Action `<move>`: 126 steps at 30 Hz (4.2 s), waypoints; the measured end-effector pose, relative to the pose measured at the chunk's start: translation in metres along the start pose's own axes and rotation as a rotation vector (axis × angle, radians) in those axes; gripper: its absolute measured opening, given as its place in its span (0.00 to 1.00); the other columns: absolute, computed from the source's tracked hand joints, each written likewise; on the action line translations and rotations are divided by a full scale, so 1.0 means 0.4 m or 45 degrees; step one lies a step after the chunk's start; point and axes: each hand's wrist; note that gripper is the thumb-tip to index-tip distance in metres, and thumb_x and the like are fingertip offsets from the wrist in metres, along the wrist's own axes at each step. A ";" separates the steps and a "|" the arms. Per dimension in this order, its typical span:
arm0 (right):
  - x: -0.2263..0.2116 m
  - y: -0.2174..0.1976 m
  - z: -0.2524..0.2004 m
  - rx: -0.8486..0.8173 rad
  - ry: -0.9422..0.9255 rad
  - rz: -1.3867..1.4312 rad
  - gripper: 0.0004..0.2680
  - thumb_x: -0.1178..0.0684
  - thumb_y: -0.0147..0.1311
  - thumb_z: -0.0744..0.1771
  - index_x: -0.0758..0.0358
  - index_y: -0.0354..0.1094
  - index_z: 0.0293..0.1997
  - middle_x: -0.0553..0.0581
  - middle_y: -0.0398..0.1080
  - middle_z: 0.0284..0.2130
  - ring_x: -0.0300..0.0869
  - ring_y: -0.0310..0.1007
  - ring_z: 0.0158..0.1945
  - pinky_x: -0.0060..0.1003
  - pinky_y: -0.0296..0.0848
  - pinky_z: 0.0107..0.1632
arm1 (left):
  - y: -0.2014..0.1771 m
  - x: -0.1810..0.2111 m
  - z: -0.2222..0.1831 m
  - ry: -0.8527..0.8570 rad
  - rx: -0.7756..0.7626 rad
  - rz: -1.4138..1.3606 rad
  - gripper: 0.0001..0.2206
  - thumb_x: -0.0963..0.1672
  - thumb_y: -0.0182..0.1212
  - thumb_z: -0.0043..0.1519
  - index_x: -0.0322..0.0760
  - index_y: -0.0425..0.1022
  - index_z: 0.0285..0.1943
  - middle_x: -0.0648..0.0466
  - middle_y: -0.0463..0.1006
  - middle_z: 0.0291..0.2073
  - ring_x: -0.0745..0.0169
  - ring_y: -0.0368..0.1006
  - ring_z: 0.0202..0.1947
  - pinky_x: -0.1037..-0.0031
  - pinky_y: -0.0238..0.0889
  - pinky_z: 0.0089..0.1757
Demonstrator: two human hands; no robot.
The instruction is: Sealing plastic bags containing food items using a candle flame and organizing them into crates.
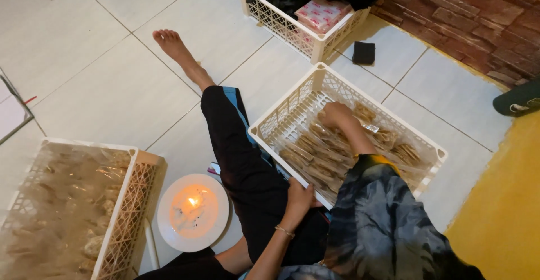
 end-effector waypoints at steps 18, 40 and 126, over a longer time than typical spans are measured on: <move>-0.039 -0.147 -0.226 -0.407 0.137 0.135 0.28 0.55 0.55 0.62 0.44 0.56 0.74 0.53 0.59 0.70 0.53 0.64 0.68 0.52 0.68 0.67 | 0.024 0.142 -0.343 0.288 -0.650 0.231 0.25 0.50 0.57 0.65 0.36 0.58 0.66 0.48 0.71 0.32 0.53 0.68 0.30 0.64 0.63 0.36; -0.782 -0.294 -0.141 0.022 -1.091 0.671 0.21 0.37 0.47 0.61 0.46 0.61 0.60 0.46 0.71 0.52 0.41 0.66 0.61 0.42 0.65 0.60 | -0.331 0.383 -0.539 0.308 -0.929 -1.070 0.23 0.39 0.59 0.63 0.27 0.65 0.69 0.42 0.74 0.57 0.64 0.74 0.49 0.78 0.69 0.53; -0.706 0.276 -0.481 -0.376 -1.336 -1.153 0.22 0.28 0.47 0.64 0.28 0.61 0.66 0.34 0.80 0.51 0.32 0.83 0.52 0.30 0.80 0.53 | -0.439 -1.079 -0.929 -0.686 2.062 -0.739 0.45 0.48 0.68 0.53 0.14 0.46 0.72 0.26 0.59 0.66 0.34 0.58 0.66 0.61 0.55 0.63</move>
Point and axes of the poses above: each hand's wrist, its own z-axis towards the middle knuckle, its own y-axis out of the palm, x = y × z
